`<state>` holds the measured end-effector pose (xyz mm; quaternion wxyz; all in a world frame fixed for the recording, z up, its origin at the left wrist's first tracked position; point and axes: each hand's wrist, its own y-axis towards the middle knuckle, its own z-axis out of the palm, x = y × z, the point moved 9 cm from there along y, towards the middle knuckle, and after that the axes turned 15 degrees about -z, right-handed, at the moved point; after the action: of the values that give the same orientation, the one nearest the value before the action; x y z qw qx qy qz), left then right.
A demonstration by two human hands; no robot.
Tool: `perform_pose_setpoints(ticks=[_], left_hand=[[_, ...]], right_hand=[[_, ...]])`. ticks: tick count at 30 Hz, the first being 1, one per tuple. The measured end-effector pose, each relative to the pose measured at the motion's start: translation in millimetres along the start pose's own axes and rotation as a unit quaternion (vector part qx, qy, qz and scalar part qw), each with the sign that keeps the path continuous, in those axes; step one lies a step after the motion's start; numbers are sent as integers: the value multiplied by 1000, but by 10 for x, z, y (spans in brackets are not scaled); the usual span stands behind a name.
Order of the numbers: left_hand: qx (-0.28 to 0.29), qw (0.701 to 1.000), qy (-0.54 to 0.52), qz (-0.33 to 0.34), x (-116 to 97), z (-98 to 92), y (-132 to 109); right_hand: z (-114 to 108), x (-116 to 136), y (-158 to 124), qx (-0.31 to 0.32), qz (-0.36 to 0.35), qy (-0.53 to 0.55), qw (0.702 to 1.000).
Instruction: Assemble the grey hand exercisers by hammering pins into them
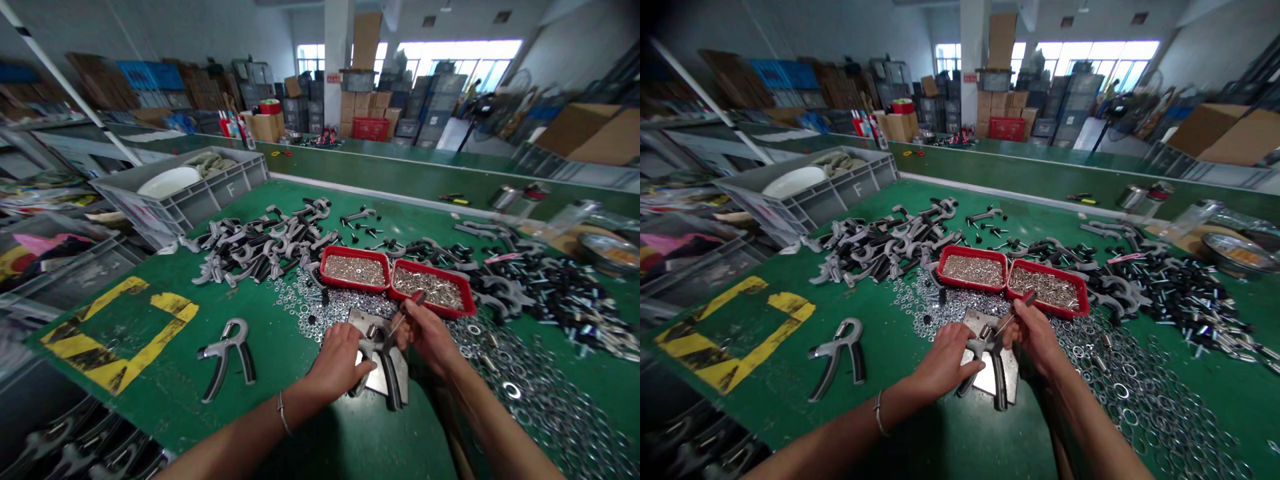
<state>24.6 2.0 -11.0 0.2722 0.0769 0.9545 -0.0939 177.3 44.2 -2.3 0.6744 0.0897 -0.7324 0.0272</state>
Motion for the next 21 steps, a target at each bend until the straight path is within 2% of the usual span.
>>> perform_pose_setpoints(ticks=[2, 4, 7, 12, 17, 18, 19, 21], left_hand=[[1, 1000, -3, 1, 5, 2, 5], [2, 1000, -7, 1, 17, 10, 10], [4, 1000, -11, 7, 31, 30, 11], [6, 1000, -14, 6, 40, 32, 6], [17, 1000, -9, -2, 7, 16, 6], [17, 1000, -5, -5, -3, 11, 11], [17, 1000, 0, -9, -14, 7, 17], [16, 1000, 14, -16, -34, 6, 27]], right_hand=[[-119, -96, -147, -68, -12, 27, 997], [-152, -180, -296, -106, -23, 22, 994], [-98, -225, -418, -109, -35, -16, 993], [-77, -178, -451, -110, -52, -105, 987], [50, -47, -393, -45, -66, -317, 945], [102, 9, -360, -31, -70, -324, 943], [156, 74, -323, -24, -72, -294, 953], [271, 237, -245, -21, -73, -168, 983]])
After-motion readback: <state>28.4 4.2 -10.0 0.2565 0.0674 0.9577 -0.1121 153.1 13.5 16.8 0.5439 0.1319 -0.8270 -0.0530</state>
